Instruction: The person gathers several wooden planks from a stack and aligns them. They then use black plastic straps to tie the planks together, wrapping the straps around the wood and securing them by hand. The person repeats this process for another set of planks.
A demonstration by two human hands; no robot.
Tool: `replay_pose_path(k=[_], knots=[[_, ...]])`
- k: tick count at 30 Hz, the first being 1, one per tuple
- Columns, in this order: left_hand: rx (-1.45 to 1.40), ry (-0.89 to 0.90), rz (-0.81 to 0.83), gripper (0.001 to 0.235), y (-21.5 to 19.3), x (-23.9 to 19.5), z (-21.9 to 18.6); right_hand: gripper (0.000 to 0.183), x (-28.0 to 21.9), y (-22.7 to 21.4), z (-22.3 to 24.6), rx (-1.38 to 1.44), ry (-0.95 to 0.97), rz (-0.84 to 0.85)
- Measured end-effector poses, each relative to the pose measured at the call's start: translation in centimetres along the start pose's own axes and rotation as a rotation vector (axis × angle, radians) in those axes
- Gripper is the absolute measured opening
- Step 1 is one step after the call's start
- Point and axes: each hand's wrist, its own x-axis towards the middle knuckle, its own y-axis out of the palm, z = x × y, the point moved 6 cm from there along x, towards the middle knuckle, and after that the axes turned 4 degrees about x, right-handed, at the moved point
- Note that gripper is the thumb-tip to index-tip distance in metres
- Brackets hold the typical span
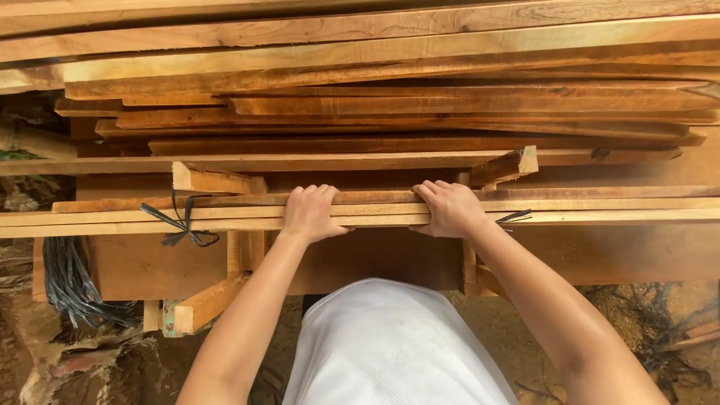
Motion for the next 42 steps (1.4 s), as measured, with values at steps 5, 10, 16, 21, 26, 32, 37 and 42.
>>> replay_pose_path(k=[5, 10, 16, 21, 26, 32, 37, 42], knots=[[0.03, 0.008, -0.014, 0.08, -1.3, -0.2, -0.4, 0.101, 0.1, 0.1, 0.3, -0.008, 0.084, 0.078], [0.031, 0.015, 0.006, 0.081, -1.1, -0.2, -0.5, 0.087, 0.3, 2.9, -0.7, -0.013, 0.111, 0.095], [-0.017, -0.019, -0.001, 0.086, -0.3, -1.5, -0.9, 0.091, -0.3, 0.9, 0.3, 0.044, 0.121, 0.15], [-0.344, -0.073, -0.22, 0.074, -2.1, -4.9, -6.0, 0.091, 1.6, -3.3, -0.3, 0.311, 0.252, 0.331], [-1.793, -0.823, 0.406, 0.087, 6.5, -9.4, -12.2, 0.131, 3.6, 1.1, -2.3, 0.417, 0.418, 0.74], [-2.586, -1.072, 0.196, 0.126, -1.2, 0.8, -18.3, 0.13, 4.2, 2.3, -2.7, 0.558, 0.436, 0.842], [-2.493, -1.393, 0.054, 0.101, 0.3, 1.2, -19.6, 0.112, 1.8, 0.4, -0.9, 0.627, 0.456, 0.85], [-2.439, -1.398, 0.066, 0.102, 0.4, 1.2, -19.3, 0.108, 2.4, 1.4, -1.9, 0.674, 0.481, 0.824]])
